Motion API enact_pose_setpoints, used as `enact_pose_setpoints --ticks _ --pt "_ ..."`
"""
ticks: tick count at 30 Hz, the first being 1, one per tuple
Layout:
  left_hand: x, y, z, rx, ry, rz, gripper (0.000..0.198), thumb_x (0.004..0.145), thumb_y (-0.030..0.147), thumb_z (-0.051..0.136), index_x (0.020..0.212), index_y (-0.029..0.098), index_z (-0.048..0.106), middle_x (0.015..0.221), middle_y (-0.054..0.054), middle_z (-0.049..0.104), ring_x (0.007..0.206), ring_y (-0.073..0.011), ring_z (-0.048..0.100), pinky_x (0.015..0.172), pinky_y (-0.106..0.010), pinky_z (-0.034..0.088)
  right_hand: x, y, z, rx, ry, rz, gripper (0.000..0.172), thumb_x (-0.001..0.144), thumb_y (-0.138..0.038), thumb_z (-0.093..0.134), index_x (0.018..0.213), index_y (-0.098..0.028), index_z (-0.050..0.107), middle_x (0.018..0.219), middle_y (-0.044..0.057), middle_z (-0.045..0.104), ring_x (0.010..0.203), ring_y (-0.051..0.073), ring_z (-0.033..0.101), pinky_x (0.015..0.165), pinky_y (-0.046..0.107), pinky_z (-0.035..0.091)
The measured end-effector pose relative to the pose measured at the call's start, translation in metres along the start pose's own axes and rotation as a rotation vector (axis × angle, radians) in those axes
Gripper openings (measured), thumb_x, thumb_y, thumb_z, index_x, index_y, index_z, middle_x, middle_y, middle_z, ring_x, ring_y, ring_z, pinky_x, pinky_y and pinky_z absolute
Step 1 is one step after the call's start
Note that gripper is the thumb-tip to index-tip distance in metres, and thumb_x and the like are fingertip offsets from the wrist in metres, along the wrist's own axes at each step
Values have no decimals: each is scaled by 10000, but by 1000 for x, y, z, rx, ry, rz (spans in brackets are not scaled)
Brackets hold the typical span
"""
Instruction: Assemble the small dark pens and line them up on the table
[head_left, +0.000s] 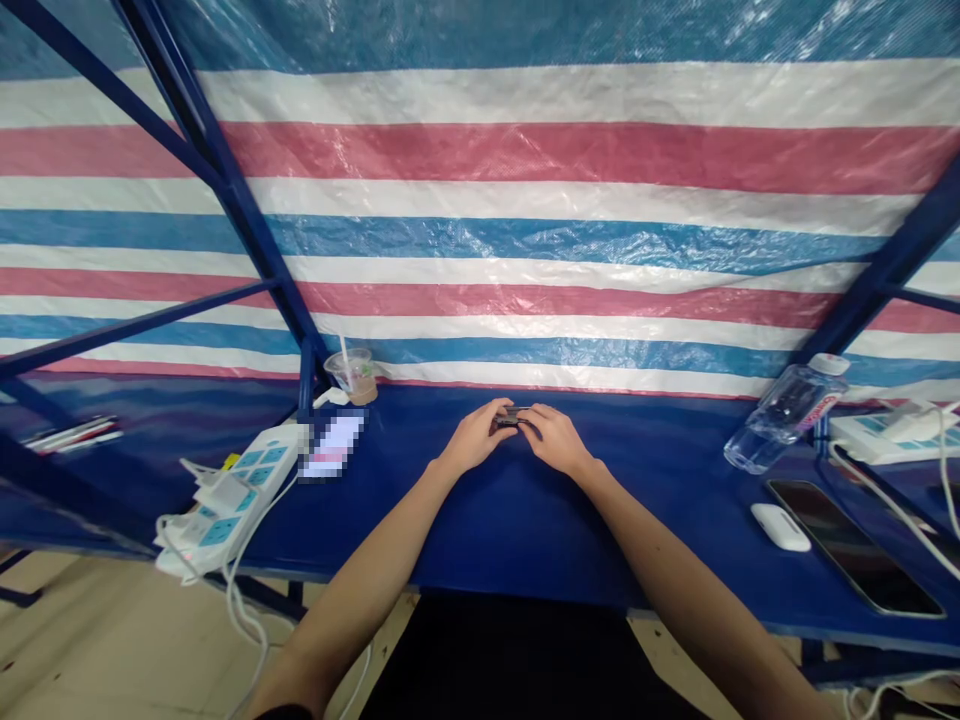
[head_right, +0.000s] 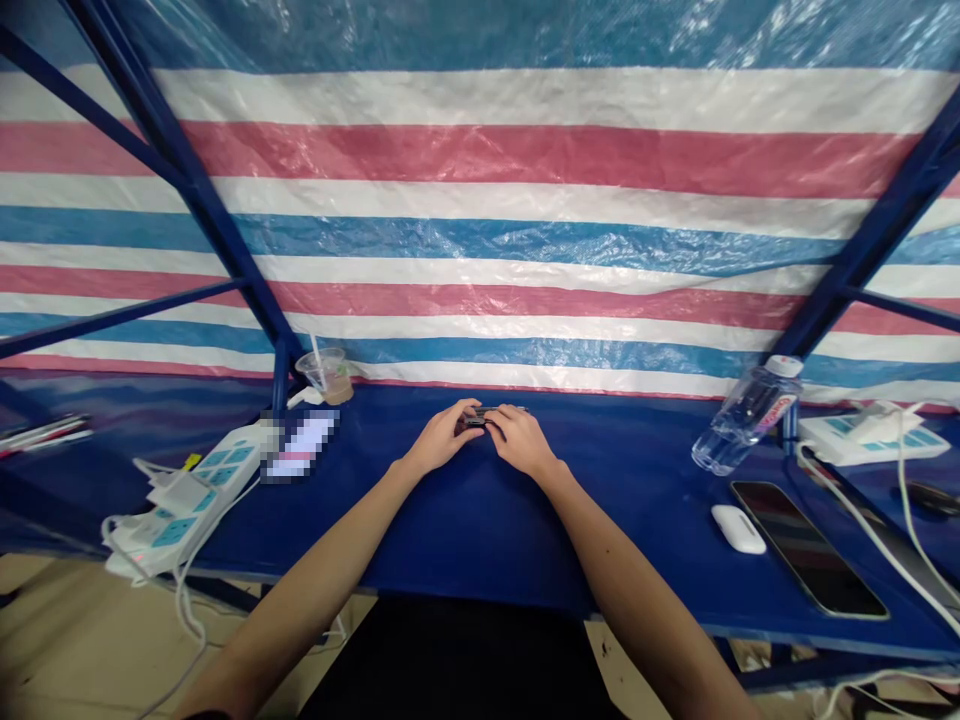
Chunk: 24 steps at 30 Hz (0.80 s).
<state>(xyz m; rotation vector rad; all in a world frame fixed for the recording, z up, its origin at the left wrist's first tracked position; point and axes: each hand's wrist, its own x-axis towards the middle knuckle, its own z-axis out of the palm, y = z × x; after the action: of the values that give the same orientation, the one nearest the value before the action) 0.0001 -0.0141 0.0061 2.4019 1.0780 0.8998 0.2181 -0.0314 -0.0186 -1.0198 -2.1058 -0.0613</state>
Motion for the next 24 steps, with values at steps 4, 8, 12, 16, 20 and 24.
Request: enact_pose_setpoints --ticks 4,8,12,16,20,24 --pt "0 1 1 42 -4 31 192 1067 340 519 1159 238 652 1139 -44 712 1037 -206 676 946 -333 523 -1 0 0 -1 4 0 224 1053 -206 524 1131 -233 733 1082 81 748 1017 243 694 950 394 542" --pt "1 3 0 133 -16 13 360 1112 384 387 988 218 682 1024 -49 695 1003 -218 651 917 -339 499 0 -1 1 -7 4 -12 218 1058 -225 529 1123 -231 737 1070 81 750 1014 249 688 955 405 532" --pt "2 4 0 160 27 -57 478 1113 413 366 805 207 669 873 -43 680 889 -215 640 838 -326 485 1 -2 -1 -21 5 -21 235 1064 -224 513 1096 -233 745 1051 82 749 999 253 673 922 415 516" --pt "2 4 0 170 53 -121 554 1110 451 363 702 203 645 781 -37 661 766 -201 626 783 -318 476 2 -3 -3 -11 22 -15 241 1056 -218 513 1096 -239 749 1060 88 737 1004 256 656 907 421 498" --pt "2 2 0 142 96 -75 439 1100 428 422 847 206 704 892 -37 697 836 -198 661 806 -306 489 2 -2 -4 -18 42 5 238 1051 -216 511 1096 -229 744 1048 89 731 981 255 641 893 416 476" --pt "3 1 1 87 150 -26 251 1076 372 505 1061 226 708 1059 -34 742 979 -205 689 896 -315 509 2 5 -4 -71 53 27 232 1040 -210 518 1080 -220 746 1017 92 729 956 259 633 866 415 444"
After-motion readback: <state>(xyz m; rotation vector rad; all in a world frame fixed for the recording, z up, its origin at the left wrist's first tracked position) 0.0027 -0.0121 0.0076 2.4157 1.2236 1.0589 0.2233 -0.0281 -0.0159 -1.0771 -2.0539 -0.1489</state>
